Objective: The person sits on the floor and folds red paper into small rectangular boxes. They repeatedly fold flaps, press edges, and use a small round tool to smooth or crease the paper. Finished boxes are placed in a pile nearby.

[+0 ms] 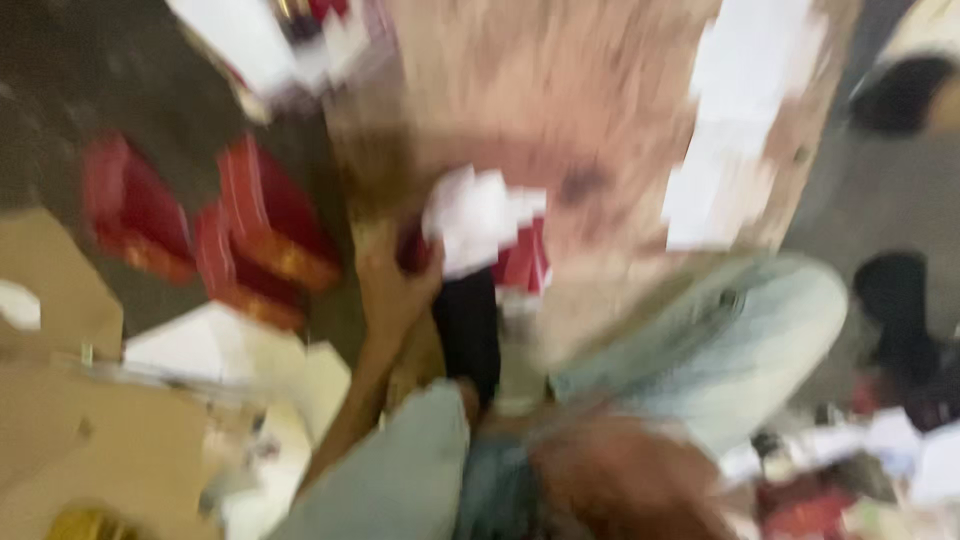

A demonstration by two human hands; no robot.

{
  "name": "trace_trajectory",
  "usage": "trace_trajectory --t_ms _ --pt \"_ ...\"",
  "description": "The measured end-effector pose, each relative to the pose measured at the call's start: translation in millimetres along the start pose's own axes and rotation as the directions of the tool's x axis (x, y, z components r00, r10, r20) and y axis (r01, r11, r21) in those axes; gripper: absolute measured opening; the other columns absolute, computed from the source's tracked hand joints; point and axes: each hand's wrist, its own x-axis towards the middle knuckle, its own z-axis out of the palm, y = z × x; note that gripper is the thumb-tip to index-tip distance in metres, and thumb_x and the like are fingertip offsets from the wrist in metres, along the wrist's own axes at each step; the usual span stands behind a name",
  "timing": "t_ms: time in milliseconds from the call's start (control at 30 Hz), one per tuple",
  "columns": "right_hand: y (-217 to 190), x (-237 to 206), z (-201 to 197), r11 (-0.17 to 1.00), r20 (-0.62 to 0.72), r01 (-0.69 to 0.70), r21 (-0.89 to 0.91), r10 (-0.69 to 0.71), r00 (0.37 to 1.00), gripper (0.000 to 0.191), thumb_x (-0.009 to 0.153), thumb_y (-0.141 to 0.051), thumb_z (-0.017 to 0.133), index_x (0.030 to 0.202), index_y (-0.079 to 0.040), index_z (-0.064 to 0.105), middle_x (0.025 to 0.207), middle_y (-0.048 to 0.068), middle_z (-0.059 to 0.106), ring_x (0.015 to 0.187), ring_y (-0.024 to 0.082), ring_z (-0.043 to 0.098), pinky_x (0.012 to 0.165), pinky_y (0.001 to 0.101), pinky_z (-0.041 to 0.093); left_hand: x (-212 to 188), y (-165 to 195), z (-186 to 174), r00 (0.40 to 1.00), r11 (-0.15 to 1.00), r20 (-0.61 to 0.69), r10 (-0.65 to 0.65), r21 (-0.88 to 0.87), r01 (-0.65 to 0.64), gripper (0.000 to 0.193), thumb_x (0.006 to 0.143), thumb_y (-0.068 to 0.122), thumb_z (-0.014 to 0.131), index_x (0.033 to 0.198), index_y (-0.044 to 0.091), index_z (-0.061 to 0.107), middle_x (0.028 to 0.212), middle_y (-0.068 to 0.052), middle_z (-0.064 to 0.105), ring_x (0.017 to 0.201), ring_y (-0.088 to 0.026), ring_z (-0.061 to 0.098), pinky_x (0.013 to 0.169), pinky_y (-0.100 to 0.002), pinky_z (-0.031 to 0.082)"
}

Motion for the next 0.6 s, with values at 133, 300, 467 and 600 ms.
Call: trace_trajectory --t_ms 133,300,467,600 --pt "60.5 66.7 23.7 0.627 0.018 0.188 -0.756 -0.266 0.964 0.038 0.089 -0.02 0.069 0.117 0.006 0.065 0.124 0.029 0.062 0.118 0.042 0.059 0.1 0.0443 0.049 12.7 -16.5 8.8 0.999 0.805 0.038 -0.023 -0.592 0.041 0.033 0.084 0.01 0.08 0.112 0.003 0.064 0.105 -0.001 0.073 0.095 -0.014 0.071 0.082 -0.029 0.059" --pt "105.0 51.1 31.8 0.797 -0.264 -0.09 -0.598 -0.09 0.96 0.035 0.101 -0.009 0.052 0.131 0.006 0.062 0.126 0.03 0.06 0.116 0.046 0.058 0.1 0.0492 0.047 -7.7 -31.8 39.1 0.958 0.9 0.281 -0.049 -0.404 0.164 0.032 0.086 0.01 0.079 0.113 0.001 0.066 0.104 -0.005 0.074 0.091 -0.017 0.071 0.08 -0.031 0.059" --pt "118.4 59.4 31.3 0.75 -0.211 -0.012 -0.662 -0.171 0.962 0.034 0.101 -0.015 0.053 0.127 0.006 0.062 0.118 0.027 0.062 0.107 0.045 0.061 0.096 0.0473 0.05 -0.9 -22.4 34.6 0.937 0.599 0.261 -0.233 -0.72 0.35 0.034 0.085 0.011 0.079 0.115 0.0 0.066 0.104 -0.005 0.074 0.091 -0.017 0.071 0.08 -0.031 0.059" --pt "115.9 72.7 23.9 0.85 -0.28 0.019 -0.527 -0.195 0.94 0.035 0.1 -0.009 0.049 0.128 0.005 0.064 0.119 0.028 0.062 0.106 0.044 0.062 0.092 0.0465 0.052 1.2 -11.1 37.0 0.981 0.927 0.193 0.027 -0.372 0.048 0.035 0.085 0.011 0.079 0.116 0.0 0.066 0.104 -0.006 0.074 0.091 -0.018 0.071 0.079 -0.032 0.059"
